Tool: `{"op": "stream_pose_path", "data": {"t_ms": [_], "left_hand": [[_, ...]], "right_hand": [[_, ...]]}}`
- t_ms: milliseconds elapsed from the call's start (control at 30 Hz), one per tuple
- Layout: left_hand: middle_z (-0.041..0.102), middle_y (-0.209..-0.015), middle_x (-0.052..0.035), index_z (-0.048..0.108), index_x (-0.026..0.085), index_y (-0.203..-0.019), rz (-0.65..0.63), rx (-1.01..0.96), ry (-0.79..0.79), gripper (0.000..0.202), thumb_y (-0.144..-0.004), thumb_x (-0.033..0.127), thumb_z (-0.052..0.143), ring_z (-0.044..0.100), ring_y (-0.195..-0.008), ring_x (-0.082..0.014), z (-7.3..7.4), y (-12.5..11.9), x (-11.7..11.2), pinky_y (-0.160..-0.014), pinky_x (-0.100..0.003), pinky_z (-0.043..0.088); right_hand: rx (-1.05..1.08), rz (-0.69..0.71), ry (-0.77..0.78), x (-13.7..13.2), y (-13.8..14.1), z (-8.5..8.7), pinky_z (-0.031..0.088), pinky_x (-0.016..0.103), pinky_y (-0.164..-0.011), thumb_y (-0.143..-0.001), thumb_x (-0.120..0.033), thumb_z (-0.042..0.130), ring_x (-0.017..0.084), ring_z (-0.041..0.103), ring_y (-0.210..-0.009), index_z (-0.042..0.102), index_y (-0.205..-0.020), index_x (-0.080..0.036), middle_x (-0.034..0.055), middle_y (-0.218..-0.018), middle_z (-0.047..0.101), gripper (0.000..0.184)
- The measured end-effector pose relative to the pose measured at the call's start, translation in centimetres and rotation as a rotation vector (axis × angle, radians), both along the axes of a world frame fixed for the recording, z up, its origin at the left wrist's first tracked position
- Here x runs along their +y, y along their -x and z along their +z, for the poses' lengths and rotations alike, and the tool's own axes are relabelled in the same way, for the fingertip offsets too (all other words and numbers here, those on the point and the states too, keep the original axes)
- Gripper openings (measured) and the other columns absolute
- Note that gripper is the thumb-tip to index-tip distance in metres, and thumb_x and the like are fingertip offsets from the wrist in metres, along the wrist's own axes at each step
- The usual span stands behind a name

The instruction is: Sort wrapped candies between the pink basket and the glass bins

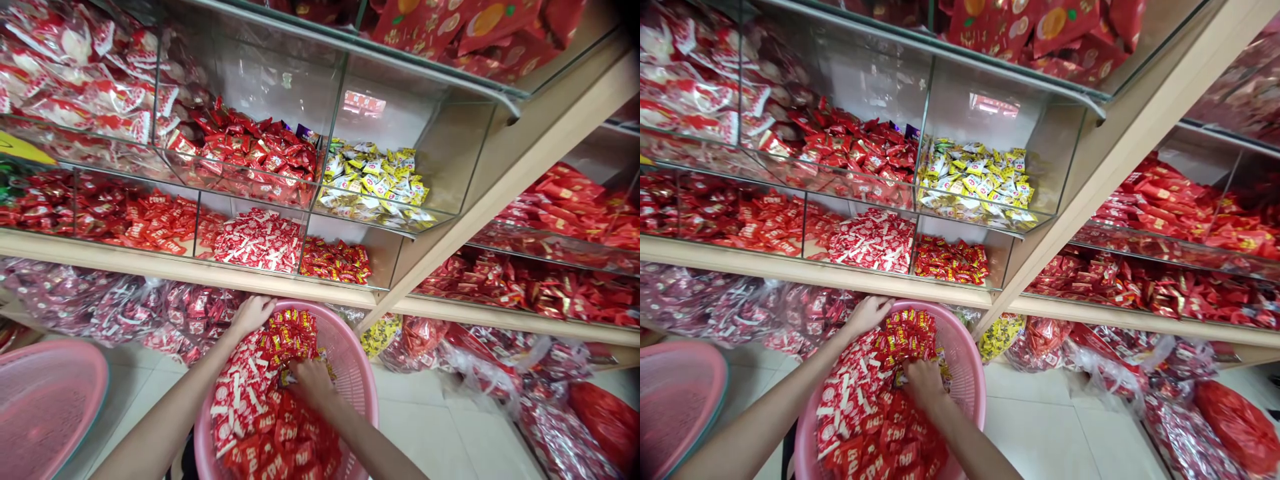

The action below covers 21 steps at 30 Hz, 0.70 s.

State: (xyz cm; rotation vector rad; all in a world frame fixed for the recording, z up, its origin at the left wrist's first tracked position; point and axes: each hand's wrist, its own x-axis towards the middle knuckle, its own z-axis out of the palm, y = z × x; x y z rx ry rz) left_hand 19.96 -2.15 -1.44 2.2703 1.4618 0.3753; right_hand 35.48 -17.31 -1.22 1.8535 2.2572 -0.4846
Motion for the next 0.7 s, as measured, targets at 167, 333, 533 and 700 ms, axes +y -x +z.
{"op": "stream_pose_path", "data": {"t_ms": [167,333,533,700], "left_hand": [[0.07,-0.082,-0.0096,0.067,0.018,-0.096,0.0,0.015,-0.012,0.05,-0.088,0.048,0.027,0.064,-0.078,-0.0203,0.1,0.0,0.0,-0.066,-0.024,0.039],[0.07,-0.077,-0.0077,0.068,0.019,-0.091,0.0,0.012,-0.004,0.049,-0.088,0.048,0.027,0.063,-0.073,-0.0187,0.5,-0.1,-0.2,-0.063,-0.023,0.039],[0.068,-0.071,-0.0073,0.068,0.019,-0.089,0.012,0.023,-0.005,0.049,-0.088,0.048,0.028,0.062,-0.068,-0.0182,0.7,-0.2,-0.3,-0.061,-0.023,0.038],[0.069,-0.074,-0.0074,0.068,0.018,-0.088,0.018,0.02,0.011,0.05,-0.088,0.048,0.028,0.062,-0.068,-0.0176,0.8,-0.2,-0.4,-0.062,-0.023,0.038]], "right_hand": [[0.038,0.006,-0.02,0.1,-0.1,-0.3,0.047,0.033,-0.066,-0.075,-0.028,0.055,0.026,0.064,-0.082,0.06,-0.098,-0.02,0.0087,-0.088,0.068,0.026],[0.036,0.008,-0.019,0.0,-0.8,-0.1,0.046,0.029,-0.067,-0.076,-0.032,0.056,0.023,0.064,-0.081,0.059,-0.098,-0.02,0.0074,-0.088,0.068,0.026],[-0.05,0.033,0.01,-0.7,-3.5,0.4,0.045,0.03,-0.064,-0.078,-0.029,0.055,0.025,0.063,-0.082,0.058,-0.104,-0.017,0.0117,-0.089,0.067,0.029],[-0.092,0.061,0.013,-1.0,-4.0,-0.3,0.046,0.032,-0.063,-0.076,-0.029,0.057,0.027,0.063,-0.081,0.057,-0.106,-0.016,0.0121,-0.089,0.068,0.032]]}}
